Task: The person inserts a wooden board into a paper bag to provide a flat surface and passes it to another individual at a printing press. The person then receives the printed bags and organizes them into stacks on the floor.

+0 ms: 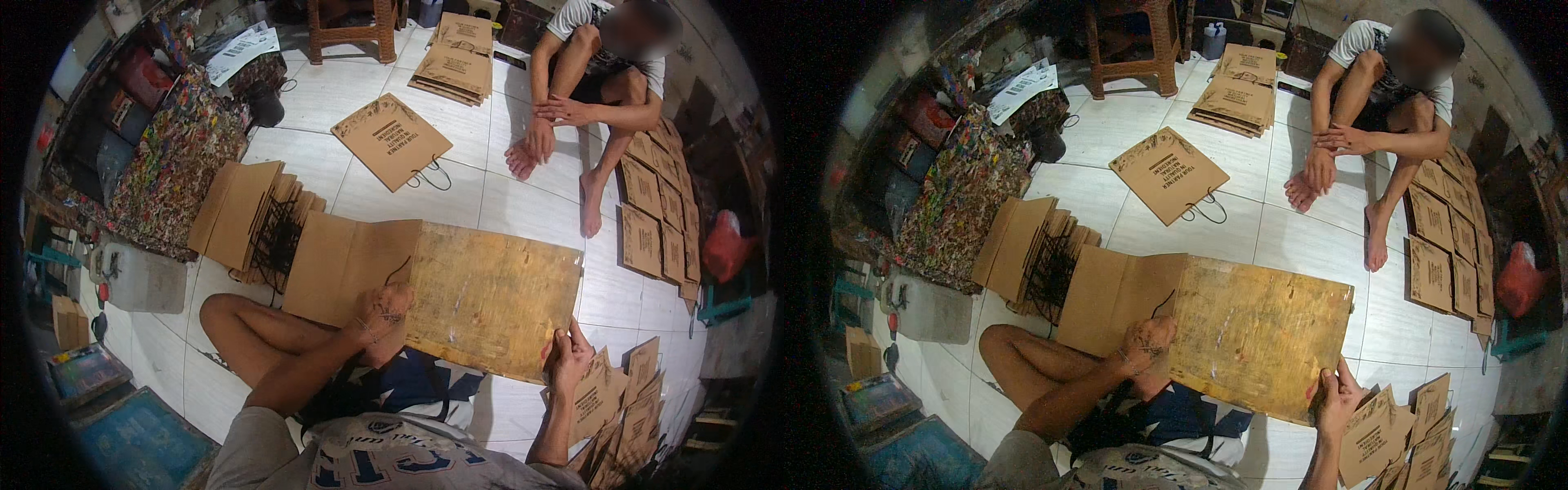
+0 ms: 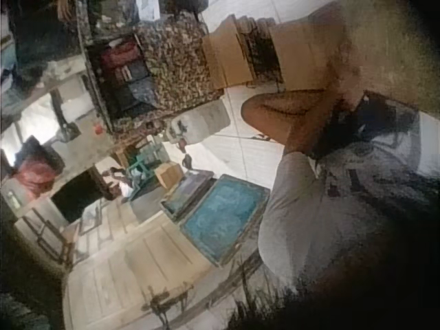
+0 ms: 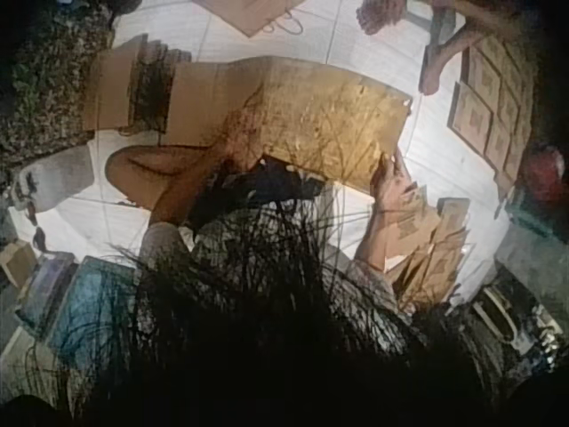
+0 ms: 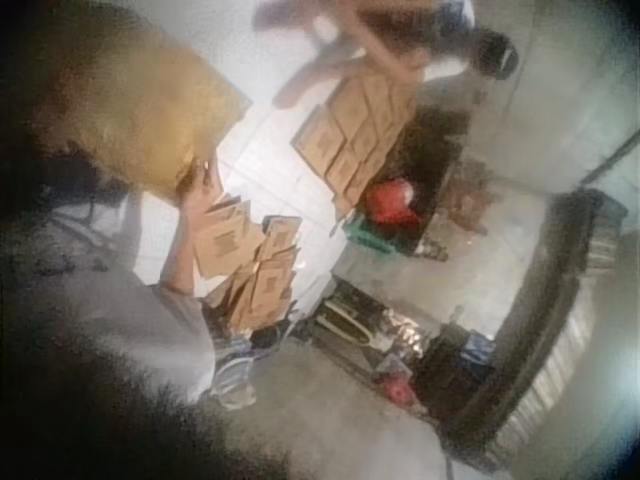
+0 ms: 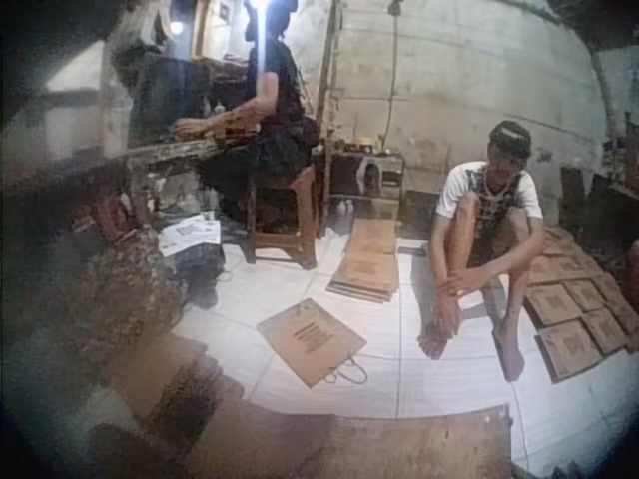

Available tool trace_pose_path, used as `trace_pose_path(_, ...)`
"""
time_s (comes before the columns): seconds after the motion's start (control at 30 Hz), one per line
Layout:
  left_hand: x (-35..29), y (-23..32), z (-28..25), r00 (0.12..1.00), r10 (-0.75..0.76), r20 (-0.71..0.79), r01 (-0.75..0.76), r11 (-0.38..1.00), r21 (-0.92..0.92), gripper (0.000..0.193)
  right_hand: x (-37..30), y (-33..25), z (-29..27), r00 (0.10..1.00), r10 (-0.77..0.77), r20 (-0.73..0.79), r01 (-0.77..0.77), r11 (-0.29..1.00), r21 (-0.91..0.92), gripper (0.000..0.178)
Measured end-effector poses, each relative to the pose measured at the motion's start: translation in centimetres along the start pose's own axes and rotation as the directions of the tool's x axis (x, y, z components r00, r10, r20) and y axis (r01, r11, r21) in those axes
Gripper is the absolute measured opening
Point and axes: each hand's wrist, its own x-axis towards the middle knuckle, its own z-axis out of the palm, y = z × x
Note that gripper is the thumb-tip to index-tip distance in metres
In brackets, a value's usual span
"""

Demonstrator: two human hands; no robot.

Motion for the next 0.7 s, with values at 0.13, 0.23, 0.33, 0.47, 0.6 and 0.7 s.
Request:
trace_pose_path(0.13, -0.4, -3.0, 5.2, 0.715, 0.14, -0.685, -0.596, 0.635, -0.492, 0.016, 1.5, -0.2, -1.6, 0.998, -0.009, 0.061, 0.008, 1.0, 0.022, 0.04)
trace_pose_path(0.23, -2.1, -0.2, 0.9, 0.676, 0.365, -0.64, -0.22, 0.929, 0.297, 0.013, 2.8, 1.2, -2.4, 0.995, -0.052, 0.08, 0.051, 0.999, 0.017, 0.039)
trace_pose_path(0.33, -1.6, 0.8, -0.5, 0.976, -0.01, -0.216, -0.049, 0.962, -0.267, 0.017, 3.3, 1.7, -3.1, 0.99, -0.084, 0.109, 0.08, 0.996, 0.041, 0.04)
trace_pose_path(0.47, -1.7, -1.9, 6.2, 0.93, 0.134, -0.343, -0.275, 0.872, -0.404, 0.02, 3.5, 1.3, -2.7, 0.981, -0.077, 0.179, 0.089, 0.994, -0.06, 0.04)
trace_pose_path(0.6, -2.3, -0.1, 3.8, 0.937, 0.235, -0.258, -0.258, 0.965, -0.057, 0.022, 1.7, -1.3, -0.5, 0.981, -0.016, 0.192, 0.017, 1.0, -0.002, 0.041)
trace_pose_path(0.7, -0.3, -1.5, 5.4, 0.986, 0.061, -0.157, -0.094, 0.973, -0.211, 0.025, 0.9, 0.2, -0.3, 0.986, 0.026, 0.162, -0.033, 0.998, 0.044, 0.029)
